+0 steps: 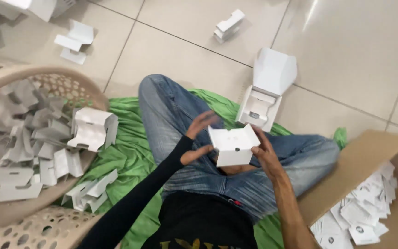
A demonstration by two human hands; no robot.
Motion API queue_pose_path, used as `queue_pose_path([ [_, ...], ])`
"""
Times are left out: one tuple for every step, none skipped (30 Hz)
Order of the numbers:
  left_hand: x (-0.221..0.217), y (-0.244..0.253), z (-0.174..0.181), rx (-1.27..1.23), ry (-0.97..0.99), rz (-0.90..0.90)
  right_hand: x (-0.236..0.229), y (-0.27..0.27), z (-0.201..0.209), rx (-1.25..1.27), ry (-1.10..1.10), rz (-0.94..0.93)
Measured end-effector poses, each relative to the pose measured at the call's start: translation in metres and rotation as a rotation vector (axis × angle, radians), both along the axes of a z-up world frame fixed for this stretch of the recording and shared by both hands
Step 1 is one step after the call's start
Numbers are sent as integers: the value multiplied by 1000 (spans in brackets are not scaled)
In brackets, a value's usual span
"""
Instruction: The person sits cross-legged on the floor and repeatedly assembles small white product boxes. They pick up a folded box insert, place a printed card inside, close the box, and set it aside. The process is repeated continuously with materials from nearby baskets and a large cardboard box.
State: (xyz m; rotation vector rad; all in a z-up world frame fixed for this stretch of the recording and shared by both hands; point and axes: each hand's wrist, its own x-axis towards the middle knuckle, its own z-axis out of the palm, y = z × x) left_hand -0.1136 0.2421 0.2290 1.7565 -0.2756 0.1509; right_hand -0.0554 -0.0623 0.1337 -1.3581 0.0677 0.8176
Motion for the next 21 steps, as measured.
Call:
queue_pose_path([
  [3, -2, -29, -6, 13, -44, -1, -2, 18, -6, 13, -44],
  [14, -3, -59, -290, 266, -128, 10, -2, 37, 19, -37, -93],
  [25, -4, -89, -562, 532, -213, 20, -3, 56, 43, -89, -141],
  [38, -9, -95, -552, 530, -249, 28, -8, 58, 42, -102, -174],
  [51, -15, -100, -436, 464, -252, 36, -13, 60, -72, -167, -122],
  [53, -22, -107, -334, 412, -243, 36, -20, 62, -195, -208, -60],
  [68, -23, -96, -337, 425, -269, 46, -26, 62, -205, -197, -85],
  [86, -23, -86, -214, 413, -284, 62, -31, 62, -177, -199, -36],
  [104, -23, -76, -92, 399, -299, 77, -37, 61, -148, -201, 13],
  [122, -24, -77, -95, 405, -308, 90, -43, 59, -153, -194, 5],
  [140, -24, -77, 36, 345, -340, 103, -48, 57, -214, -271, 44],
  [156, -22, -78, 168, 284, -365, 116, -53, 53, -272, -348, 88],
  [169, -27, -89, 167, 291, -369, 126, -53, 56, -273, -340, 86],
  [183, -30, -99, 185, 335, -388, 138, -50, 58, -387, -368, 116],
  [197, -32, -108, 203, 379, -407, 150, -48, 60, -500, -395, 146],
  [203, -36, -112, 205, 386, -407, 154, -47, 58, -496, -389, 147],
  [209, -39, -116, 92, 402, -418, 158, -46, 55, -498, -400, 149],
  [215, -42, -120, -23, 415, -424, 164, -45, 53, -502, -414, 154],
  [218, -44, -116, -23, 420, -420, 167, -45, 50, -499, -410, 158],
  [219, -45, -112, 90, 415, -411, 167, -45, 47, -543, -388, 159],
  [220, -47, -108, 203, 408, -402, 167, -44, 44, -587, -366, 159],
])
